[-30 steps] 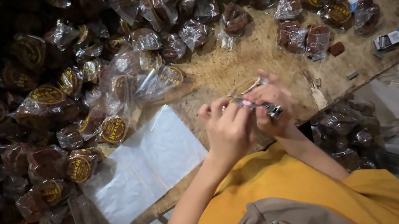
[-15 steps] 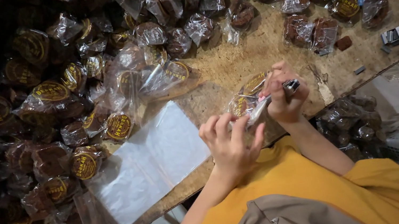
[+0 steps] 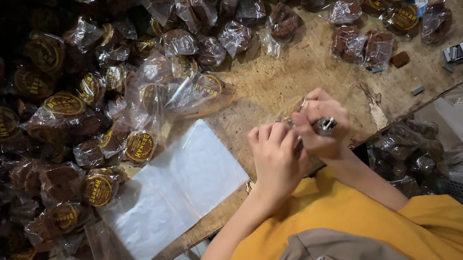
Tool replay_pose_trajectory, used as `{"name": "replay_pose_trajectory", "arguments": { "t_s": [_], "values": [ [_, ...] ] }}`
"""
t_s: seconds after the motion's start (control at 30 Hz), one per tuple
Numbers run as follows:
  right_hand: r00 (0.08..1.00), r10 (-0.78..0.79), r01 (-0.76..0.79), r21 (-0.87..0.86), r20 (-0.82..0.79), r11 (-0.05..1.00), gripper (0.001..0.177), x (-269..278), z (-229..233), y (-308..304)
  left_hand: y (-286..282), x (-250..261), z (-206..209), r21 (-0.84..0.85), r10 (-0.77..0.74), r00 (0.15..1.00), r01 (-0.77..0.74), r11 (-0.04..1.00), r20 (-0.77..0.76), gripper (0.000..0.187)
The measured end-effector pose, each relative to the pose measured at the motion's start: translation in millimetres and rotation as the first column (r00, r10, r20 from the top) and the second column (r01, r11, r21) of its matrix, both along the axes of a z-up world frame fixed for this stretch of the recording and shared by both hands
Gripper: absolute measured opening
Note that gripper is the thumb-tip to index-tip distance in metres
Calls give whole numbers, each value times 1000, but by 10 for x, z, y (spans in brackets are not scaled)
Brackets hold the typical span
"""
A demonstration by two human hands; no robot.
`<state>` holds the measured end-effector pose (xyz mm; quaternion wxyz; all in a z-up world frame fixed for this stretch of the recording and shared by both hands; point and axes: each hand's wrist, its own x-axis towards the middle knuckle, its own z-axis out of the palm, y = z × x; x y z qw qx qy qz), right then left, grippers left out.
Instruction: The person places several individually wrapped bread rolls into a large plastic bag by hand. They then fold the top of the bag and seal it using a stapler.
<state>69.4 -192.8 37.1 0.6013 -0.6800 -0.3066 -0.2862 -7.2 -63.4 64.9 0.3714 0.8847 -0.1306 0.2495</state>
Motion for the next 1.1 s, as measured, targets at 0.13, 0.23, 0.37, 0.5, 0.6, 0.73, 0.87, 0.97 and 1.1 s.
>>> {"name": "replay_pose_trajectory", "arguments": {
  "t_s": [0.13,0.23,0.37,0.5,0.6,0.73,0.87,0.97,1.1],
  "values": [
    [997,51,-48,57,-65,997,35,161,-57,-130,35,-40,226,-62,10,999,-12,998,-32,41],
    [984,127,-126,18,-121,992,39,149,144,-175,45,-149,159,-66,169,982,-164,984,81,33],
    [988,125,-115,100,-92,988,40,-215,310,47,35,-221,158,-47,229,961,-224,973,158,11],
    [993,114,-118,119,36,986,44,-259,136,77,83,-241,289,-68,112,980,-102,992,163,7],
    [989,145,-146,15,39,989,38,-281,610,169,123,-303,320,-52,107,984,-100,994,142,5],
    [989,129,-132,33,68,991,43,-266,494,214,109,-335,269,-26,85,979,-82,996,183,3],
    [993,116,-115,28,-13,993,46,-257,317,137,125,-336,234,-182,-31,992,53,982,121,20],
    [991,111,-105,83,-70,991,47,-234,408,201,19,-341,141,-345,-113,990,135,929,83,38],
    [988,69,-48,147,-141,988,46,-169,96,242,-35,-252,-78,-508,-120,981,182,842,152,57]
  ]
}}
